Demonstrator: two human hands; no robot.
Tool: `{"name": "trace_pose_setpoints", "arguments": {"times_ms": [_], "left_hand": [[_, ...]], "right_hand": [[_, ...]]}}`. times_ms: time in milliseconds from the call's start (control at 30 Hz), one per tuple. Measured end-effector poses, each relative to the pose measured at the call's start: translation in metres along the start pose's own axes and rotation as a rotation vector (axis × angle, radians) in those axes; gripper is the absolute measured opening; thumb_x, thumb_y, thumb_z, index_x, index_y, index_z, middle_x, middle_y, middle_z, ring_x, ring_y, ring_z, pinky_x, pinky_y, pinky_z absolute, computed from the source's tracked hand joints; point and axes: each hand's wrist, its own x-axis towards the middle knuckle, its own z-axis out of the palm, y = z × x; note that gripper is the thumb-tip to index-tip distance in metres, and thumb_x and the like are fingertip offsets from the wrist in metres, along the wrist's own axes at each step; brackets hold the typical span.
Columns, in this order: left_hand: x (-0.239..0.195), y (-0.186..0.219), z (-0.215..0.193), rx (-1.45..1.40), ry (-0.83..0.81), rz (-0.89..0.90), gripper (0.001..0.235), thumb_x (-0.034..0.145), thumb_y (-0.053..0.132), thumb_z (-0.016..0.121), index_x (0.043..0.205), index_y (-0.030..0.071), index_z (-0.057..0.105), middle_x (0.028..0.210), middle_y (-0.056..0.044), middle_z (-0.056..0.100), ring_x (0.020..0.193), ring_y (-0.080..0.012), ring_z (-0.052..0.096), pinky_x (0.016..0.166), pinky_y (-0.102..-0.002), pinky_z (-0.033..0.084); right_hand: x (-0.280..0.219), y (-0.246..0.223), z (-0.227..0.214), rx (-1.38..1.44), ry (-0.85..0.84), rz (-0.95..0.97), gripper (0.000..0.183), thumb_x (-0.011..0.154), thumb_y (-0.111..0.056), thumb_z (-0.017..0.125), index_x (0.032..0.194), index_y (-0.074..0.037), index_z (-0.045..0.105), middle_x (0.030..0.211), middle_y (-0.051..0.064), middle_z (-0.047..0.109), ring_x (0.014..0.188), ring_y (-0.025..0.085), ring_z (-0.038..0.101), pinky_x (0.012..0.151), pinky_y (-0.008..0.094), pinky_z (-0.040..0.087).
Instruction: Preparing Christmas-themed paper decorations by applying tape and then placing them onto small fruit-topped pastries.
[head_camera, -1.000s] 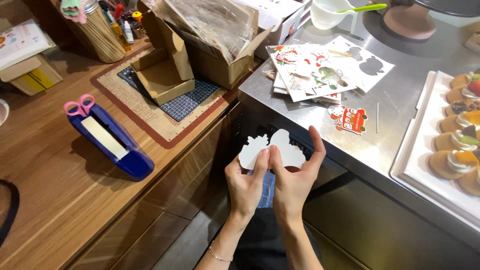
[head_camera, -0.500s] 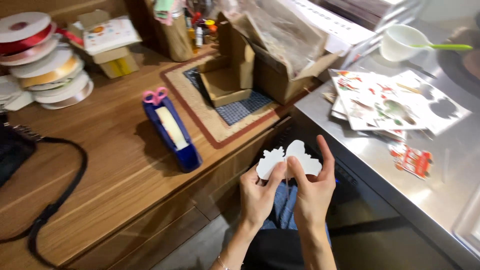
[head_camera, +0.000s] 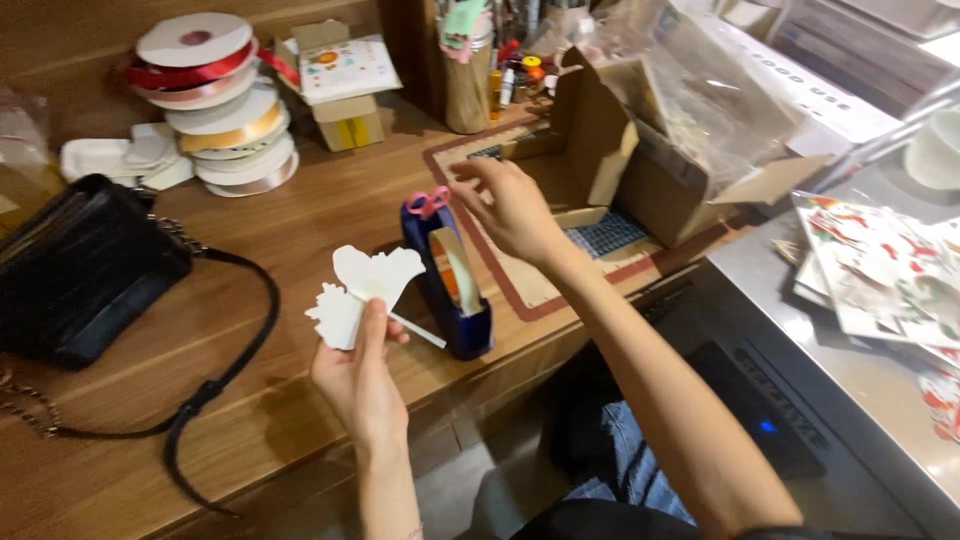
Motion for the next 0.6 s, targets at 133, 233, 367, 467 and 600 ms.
{"name": "trace_pose_setpoints", "arguments": {"times_ms": [133, 233, 367, 467, 600], "left_hand": [[0.017, 0.009, 0.007, 0.149, 0.038, 0.090, 0.030, 0.101, 0.009, 0.093, 0.119, -0.009, 0.077, 0.103, -0.017, 0.083, 0.085, -0.0197, 0.082, 0.073, -0.032, 0.070], [0.029, 0.010, 0.001, 0.100, 0.047, 0.078, 0.032, 0.098, 0.004, 0.093, 0.121, -0.011, 0.077, 0.112, -0.024, 0.085, 0.094, -0.0283, 0.087, 0.087, -0.040, 0.076], [0.034, 0.017, -0.008, 0.036, 0.056, 0.050, 0.032, 0.097, 0.001, 0.092, 0.120, -0.009, 0.072, 0.116, -0.026, 0.084, 0.104, -0.0337, 0.088, 0.097, -0.046, 0.076], [0.029, 0.024, -0.008, 0.047, 0.051, 0.037, 0.033, 0.100, 0.003, 0.089, 0.123, -0.008, 0.070, 0.122, -0.028, 0.084, 0.107, -0.0329, 0.088, 0.099, -0.047, 0.075], [0.026, 0.036, -0.007, 0.021, 0.063, 0.066, 0.038, 0.105, 0.008, 0.084, 0.134, -0.008, 0.068, 0.126, -0.030, 0.083, 0.104, -0.0291, 0.086, 0.090, -0.040, 0.076]], "right_hand": [[0.075, 0.092, 0.094, -0.393, -0.277, -0.358, 0.022, 0.111, -0.025, 0.072, 0.124, -0.018, 0.088, 0.125, 0.013, 0.084, 0.115, 0.042, 0.075, 0.102, 0.058, 0.064], [0.095, 0.069, 0.120, -0.417, -0.509, 0.280, 0.069, 0.115, -0.070, 0.042, 0.127, -0.019, 0.088, 0.132, 0.013, 0.085, 0.129, 0.041, 0.079, 0.115, 0.061, 0.061], [0.118, 0.091, 0.144, -0.454, -0.606, 0.443, 0.051, 0.108, -0.059, 0.054, 0.111, -0.023, 0.090, 0.094, 0.003, 0.085, 0.105, 0.036, 0.086, 0.102, 0.061, 0.064], [0.116, 0.042, 0.102, -0.377, -0.670, 0.430, 0.045, 0.107, -0.043, 0.053, 0.113, -0.014, 0.087, 0.091, 0.009, 0.085, 0.105, 0.042, 0.085, 0.103, 0.064, 0.062], [0.120, 0.030, 0.048, 0.101, -0.461, 0.530, 0.045, 0.086, -0.049, 0.095, 0.092, -0.005, 0.091, 0.073, 0.019, 0.075, 0.068, 0.026, 0.080, 0.057, 0.040, 0.074]]}}
